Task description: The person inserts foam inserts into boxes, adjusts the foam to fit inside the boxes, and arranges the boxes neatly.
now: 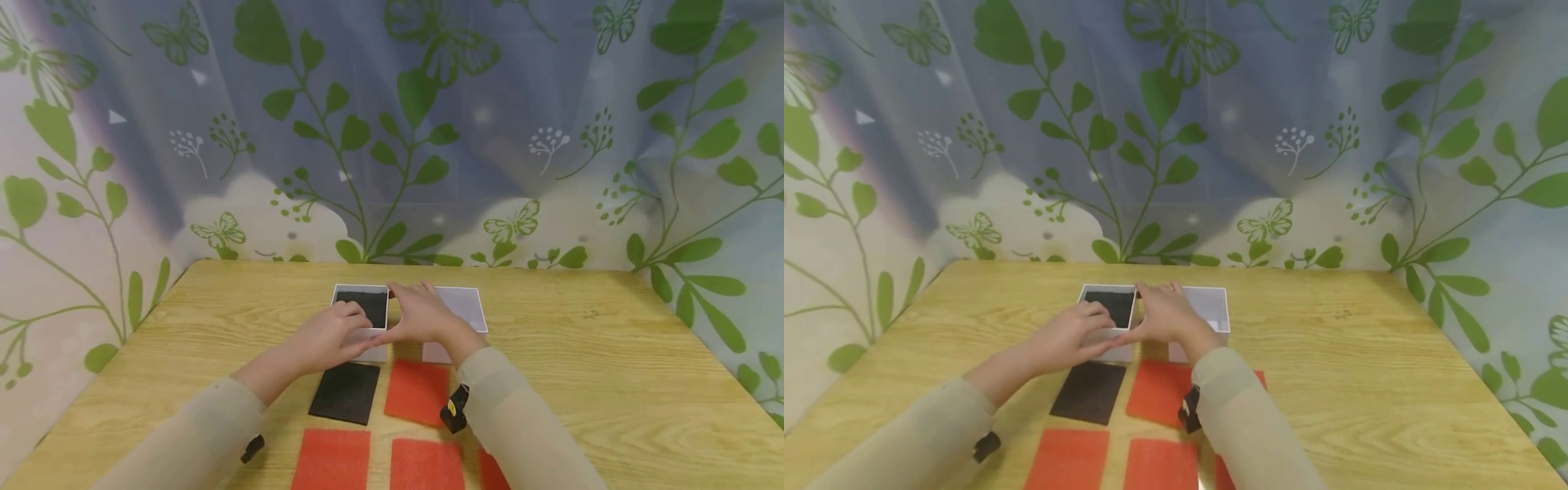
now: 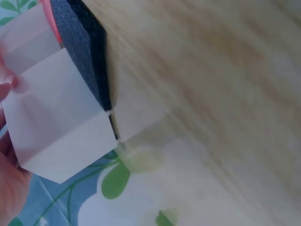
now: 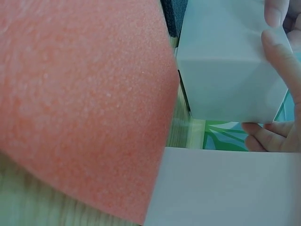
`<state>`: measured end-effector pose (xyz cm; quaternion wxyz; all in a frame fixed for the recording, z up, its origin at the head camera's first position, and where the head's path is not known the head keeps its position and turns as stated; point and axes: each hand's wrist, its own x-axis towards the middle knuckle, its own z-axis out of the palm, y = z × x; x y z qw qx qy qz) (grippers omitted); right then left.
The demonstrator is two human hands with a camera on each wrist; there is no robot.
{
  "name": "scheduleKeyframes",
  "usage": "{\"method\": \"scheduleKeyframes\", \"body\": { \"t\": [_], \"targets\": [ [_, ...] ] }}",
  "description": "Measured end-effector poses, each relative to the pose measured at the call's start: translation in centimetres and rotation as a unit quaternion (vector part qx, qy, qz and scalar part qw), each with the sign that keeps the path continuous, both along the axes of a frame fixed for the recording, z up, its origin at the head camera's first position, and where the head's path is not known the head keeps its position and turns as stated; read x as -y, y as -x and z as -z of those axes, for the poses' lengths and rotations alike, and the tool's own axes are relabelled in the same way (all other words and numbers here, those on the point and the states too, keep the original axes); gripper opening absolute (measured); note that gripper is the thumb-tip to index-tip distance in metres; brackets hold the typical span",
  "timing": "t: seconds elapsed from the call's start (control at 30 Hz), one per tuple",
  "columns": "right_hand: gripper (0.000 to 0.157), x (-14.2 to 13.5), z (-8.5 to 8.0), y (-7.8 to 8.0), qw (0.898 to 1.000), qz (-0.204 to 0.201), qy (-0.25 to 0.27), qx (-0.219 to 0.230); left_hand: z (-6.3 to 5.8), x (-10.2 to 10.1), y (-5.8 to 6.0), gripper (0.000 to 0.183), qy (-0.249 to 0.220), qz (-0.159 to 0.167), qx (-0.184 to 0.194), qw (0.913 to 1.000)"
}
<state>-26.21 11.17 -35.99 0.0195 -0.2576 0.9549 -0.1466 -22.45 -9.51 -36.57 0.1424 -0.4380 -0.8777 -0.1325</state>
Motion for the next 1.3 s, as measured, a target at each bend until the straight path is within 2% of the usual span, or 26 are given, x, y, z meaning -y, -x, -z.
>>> {"method": "scheduleKeyframes", "body": {
  "t": [0.13, 0.5, 0.83, 1.03, 1.3],
  "targets": [
    [0.109, -0.1, 0.0, 0.0, 1.000, 0.000, 0.004, 0.000, -0.1, 0.0, 0.0, 0.014, 0.012, -0.001, -0.023, 0.9997],
    [0.110, -0.2, -0.2, 0.0, 1.000, 0.002, 0.008, 0.009, -0.7, 0.0, -0.2, 0.009, 0.028, 0.005, -0.046, 0.9985],
    [0.109, -0.2, -0.2, -0.1, 1.000, 0.002, 0.009, 0.015, -0.8, 0.2, -0.4, 0.007, 0.048, 0.002, -0.116, 0.9921],
    [0.108, -0.1, -0.2, 0.0, 1.000, 0.002, 0.008, 0.011, -1.1, 0.1, -0.4, 0.009, 0.062, 0.001, -0.120, 0.9909],
    [0.109, 0.0, 0.1, -0.1, 1.000, 0.000, 0.011, 0.006, -1.2, -0.1, -0.9, 0.008, 0.093, -0.026, -0.108, 0.9894]
  ]
}}
